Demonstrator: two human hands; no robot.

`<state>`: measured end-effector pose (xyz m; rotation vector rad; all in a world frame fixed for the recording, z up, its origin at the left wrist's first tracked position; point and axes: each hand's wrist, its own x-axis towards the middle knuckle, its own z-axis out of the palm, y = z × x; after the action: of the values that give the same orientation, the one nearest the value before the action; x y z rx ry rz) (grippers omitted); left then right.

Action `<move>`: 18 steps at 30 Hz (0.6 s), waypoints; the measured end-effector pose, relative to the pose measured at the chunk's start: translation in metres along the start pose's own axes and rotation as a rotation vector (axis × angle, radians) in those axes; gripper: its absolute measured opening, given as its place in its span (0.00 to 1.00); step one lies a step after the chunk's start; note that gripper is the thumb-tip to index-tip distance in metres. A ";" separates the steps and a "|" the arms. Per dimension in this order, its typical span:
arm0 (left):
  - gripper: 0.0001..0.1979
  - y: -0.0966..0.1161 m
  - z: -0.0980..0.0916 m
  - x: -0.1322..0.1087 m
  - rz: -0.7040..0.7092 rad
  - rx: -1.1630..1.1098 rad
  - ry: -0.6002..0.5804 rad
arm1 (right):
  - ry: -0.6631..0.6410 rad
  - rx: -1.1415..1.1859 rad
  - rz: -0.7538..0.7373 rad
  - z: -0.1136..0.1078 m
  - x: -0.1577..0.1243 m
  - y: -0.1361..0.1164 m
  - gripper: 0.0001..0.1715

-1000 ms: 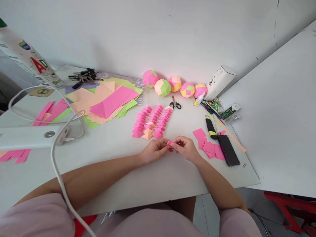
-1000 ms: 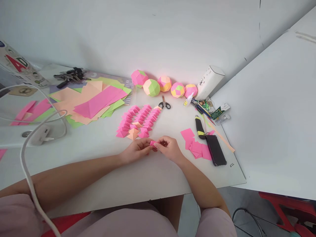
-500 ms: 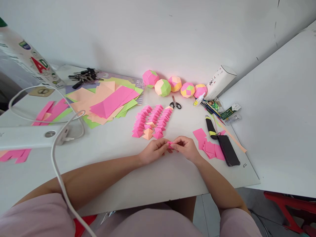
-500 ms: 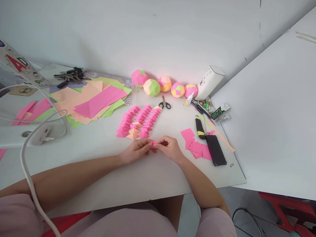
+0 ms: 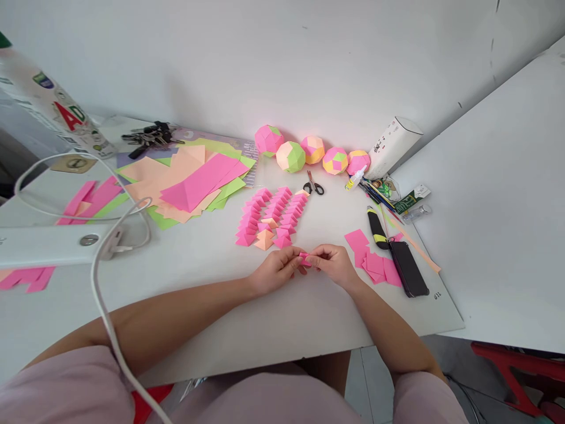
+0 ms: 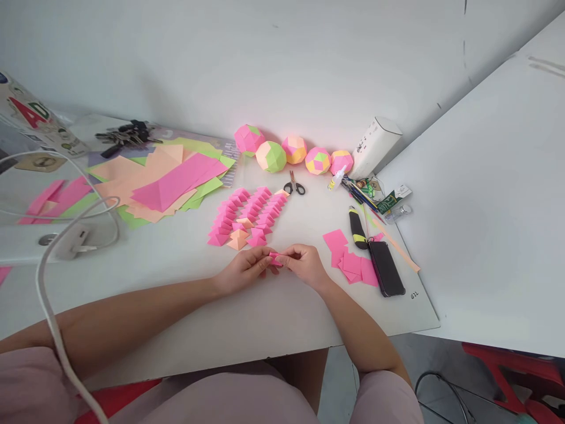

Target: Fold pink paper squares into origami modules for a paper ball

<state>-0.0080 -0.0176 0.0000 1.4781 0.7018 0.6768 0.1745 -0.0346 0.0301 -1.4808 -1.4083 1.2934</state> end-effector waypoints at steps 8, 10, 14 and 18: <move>0.15 0.000 0.000 -0.001 0.020 0.003 -0.018 | -0.033 0.015 0.021 -0.001 0.000 -0.002 0.16; 0.15 0.000 0.000 -0.001 0.023 0.006 -0.020 | -0.041 0.013 0.021 -0.001 0.001 -0.002 0.16; 0.15 -0.001 0.000 -0.001 0.038 0.005 -0.022 | -0.051 0.001 0.029 0.000 0.002 -0.002 0.16; 0.14 0.002 0.000 -0.001 0.025 -0.031 -0.010 | -0.062 0.016 -0.003 0.002 -0.001 -0.004 0.15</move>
<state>-0.0085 -0.0187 0.0021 1.4625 0.6636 0.6958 0.1711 -0.0348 0.0337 -1.4378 -1.4363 1.3564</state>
